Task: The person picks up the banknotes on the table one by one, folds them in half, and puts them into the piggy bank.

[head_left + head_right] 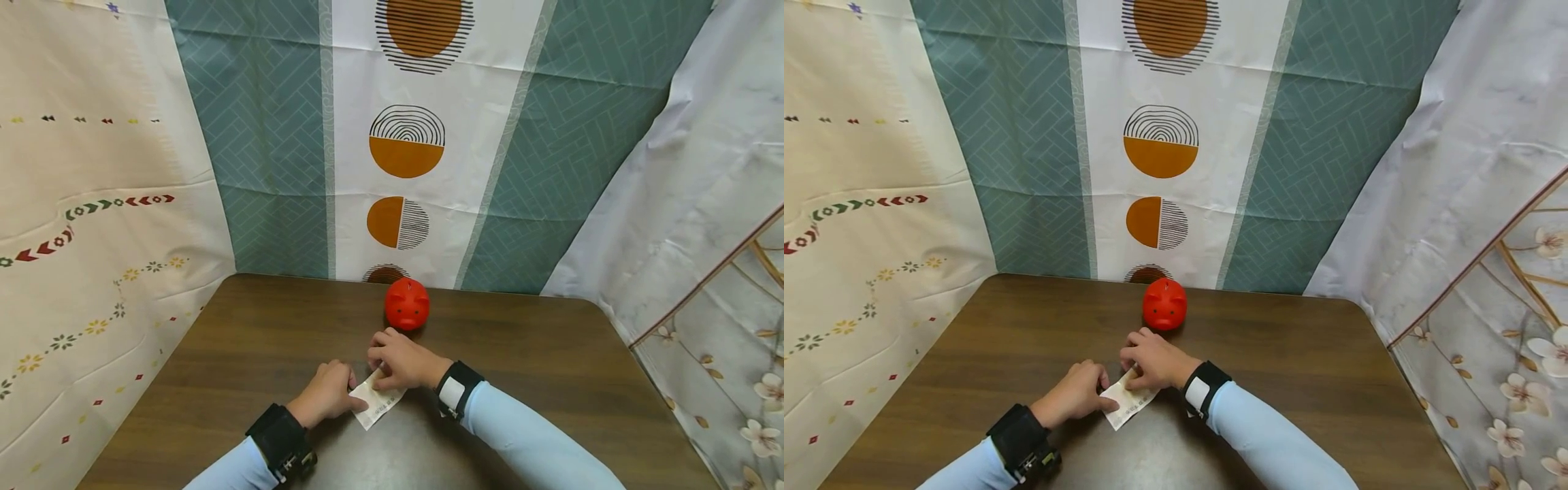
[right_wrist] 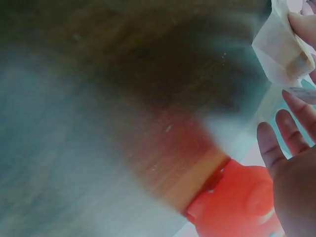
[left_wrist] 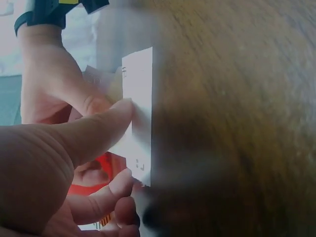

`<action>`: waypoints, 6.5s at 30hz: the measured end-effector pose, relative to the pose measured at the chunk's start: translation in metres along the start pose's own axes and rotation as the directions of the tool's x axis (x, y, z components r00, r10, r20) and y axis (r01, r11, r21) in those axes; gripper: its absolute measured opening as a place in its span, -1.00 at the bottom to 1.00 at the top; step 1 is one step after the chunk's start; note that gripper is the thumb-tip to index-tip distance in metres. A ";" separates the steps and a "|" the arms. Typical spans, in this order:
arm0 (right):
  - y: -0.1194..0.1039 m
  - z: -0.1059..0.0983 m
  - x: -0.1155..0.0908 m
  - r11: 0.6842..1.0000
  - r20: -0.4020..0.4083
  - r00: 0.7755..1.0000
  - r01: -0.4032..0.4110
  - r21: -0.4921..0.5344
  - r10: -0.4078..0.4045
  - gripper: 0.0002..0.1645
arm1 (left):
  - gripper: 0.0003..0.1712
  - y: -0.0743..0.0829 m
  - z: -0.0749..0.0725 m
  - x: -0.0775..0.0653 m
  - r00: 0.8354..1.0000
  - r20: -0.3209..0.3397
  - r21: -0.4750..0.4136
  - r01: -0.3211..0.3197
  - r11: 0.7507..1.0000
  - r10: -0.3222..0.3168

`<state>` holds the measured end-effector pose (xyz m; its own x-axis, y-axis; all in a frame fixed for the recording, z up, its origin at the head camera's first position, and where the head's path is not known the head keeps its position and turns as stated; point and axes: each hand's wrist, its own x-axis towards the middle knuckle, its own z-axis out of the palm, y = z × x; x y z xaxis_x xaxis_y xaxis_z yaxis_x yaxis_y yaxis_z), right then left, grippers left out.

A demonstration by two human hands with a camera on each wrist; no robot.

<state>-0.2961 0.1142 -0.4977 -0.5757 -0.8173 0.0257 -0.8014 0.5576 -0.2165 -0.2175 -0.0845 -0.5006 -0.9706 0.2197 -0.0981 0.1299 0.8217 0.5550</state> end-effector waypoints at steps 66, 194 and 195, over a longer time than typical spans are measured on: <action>-0.029 -0.100 -0.148 0.611 -0.457 0.680 0.017 0.791 0.573 -0.83 | -0.80 0.072 -0.066 -0.004 0.925 -0.322 -0.657 -0.372 0.655 0.202; -0.047 -0.100 -0.139 0.678 -0.498 0.762 0.106 0.727 0.414 -0.64 | -0.75 0.075 -0.068 -0.017 0.794 -0.488 -0.520 -0.598 0.610 0.363; -0.047 -0.100 -0.139 0.681 -0.500 0.765 0.111 0.724 0.406 -0.65 | -0.76 0.076 -0.068 -0.017 0.790 -0.480 -0.516 -0.606 0.606 0.381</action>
<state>-0.1944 0.2156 -0.3937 -0.8472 -0.3255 0.4199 -0.4922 0.1836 -0.8509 -0.2047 -0.0616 -0.4006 -0.8143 0.2343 0.5311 0.5626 0.0933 0.8215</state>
